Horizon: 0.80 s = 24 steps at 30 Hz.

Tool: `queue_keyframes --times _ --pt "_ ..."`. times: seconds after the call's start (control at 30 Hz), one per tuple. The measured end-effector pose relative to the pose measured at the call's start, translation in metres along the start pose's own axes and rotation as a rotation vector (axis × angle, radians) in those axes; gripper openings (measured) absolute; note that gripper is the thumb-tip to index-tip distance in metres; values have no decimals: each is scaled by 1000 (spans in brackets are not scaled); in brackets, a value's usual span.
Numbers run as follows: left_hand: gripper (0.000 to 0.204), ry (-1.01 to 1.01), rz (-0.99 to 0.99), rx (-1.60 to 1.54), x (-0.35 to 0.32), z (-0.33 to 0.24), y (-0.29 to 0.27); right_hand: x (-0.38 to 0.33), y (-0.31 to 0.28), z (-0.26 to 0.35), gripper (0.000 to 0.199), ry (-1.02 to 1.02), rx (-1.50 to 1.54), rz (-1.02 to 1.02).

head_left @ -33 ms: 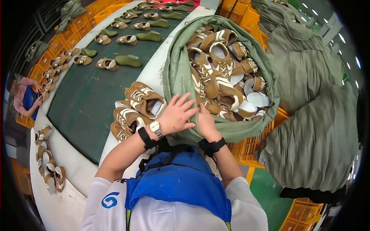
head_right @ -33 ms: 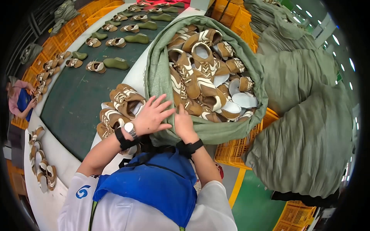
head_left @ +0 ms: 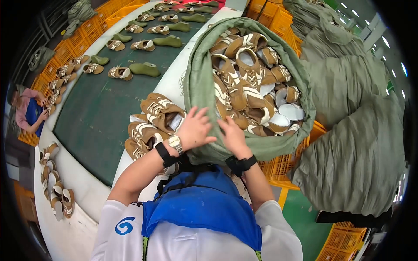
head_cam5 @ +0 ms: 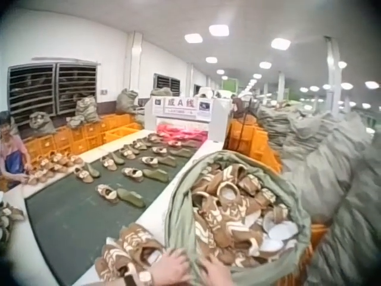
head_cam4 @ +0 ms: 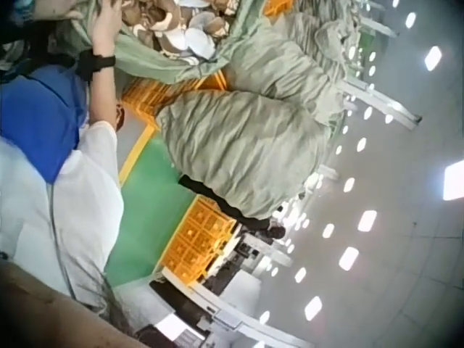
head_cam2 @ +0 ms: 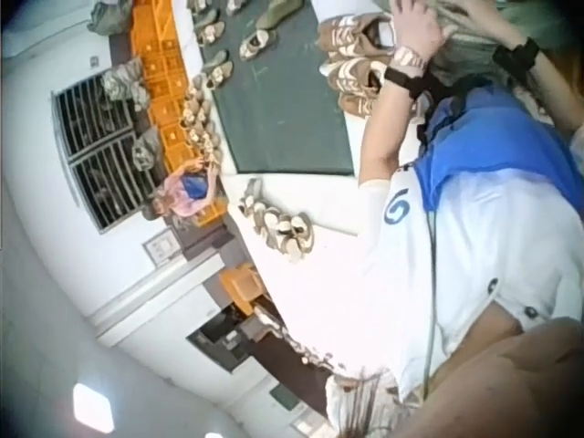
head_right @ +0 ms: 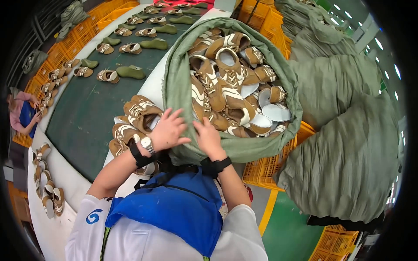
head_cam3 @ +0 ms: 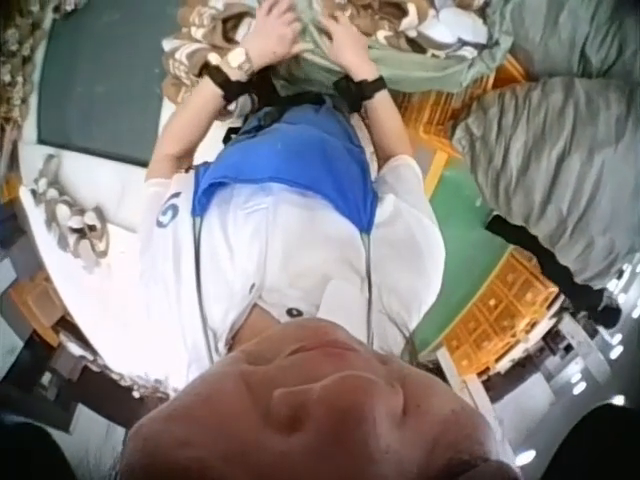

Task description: Placing shoes and shoe lasts onto a moving conveyor belt and organizing them on a work table in a shoe manufacturing facility.

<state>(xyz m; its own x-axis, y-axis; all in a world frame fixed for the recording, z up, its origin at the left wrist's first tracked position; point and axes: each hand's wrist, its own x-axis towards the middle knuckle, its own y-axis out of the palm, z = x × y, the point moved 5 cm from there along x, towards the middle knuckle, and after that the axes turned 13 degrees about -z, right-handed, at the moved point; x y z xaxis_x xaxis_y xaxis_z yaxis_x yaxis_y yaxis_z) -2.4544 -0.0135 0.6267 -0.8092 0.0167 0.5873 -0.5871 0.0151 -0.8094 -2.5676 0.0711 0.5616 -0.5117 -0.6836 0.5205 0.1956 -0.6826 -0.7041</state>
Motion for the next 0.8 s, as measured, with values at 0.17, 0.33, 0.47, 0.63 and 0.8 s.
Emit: queue_keyframes --times 0.17,0.33,0.47,0.63,0.8 --pt "32 -201 184 142 -35 33 7 16 15 -81 41 456 377 181" --pt "26 -200 175 182 -40 28 11 42 13 -32 50 376 -145 103" --pt "23 -215 178 182 -43 28 9 49 6 -46 35 572 -12 31" --pt "22 -241 203 163 -48 31 6 39 -13 -87 26 761 721 -107" --pt "27 -425 223 -39 -44 35 -8 39 -67 -23 27 623 940 3"
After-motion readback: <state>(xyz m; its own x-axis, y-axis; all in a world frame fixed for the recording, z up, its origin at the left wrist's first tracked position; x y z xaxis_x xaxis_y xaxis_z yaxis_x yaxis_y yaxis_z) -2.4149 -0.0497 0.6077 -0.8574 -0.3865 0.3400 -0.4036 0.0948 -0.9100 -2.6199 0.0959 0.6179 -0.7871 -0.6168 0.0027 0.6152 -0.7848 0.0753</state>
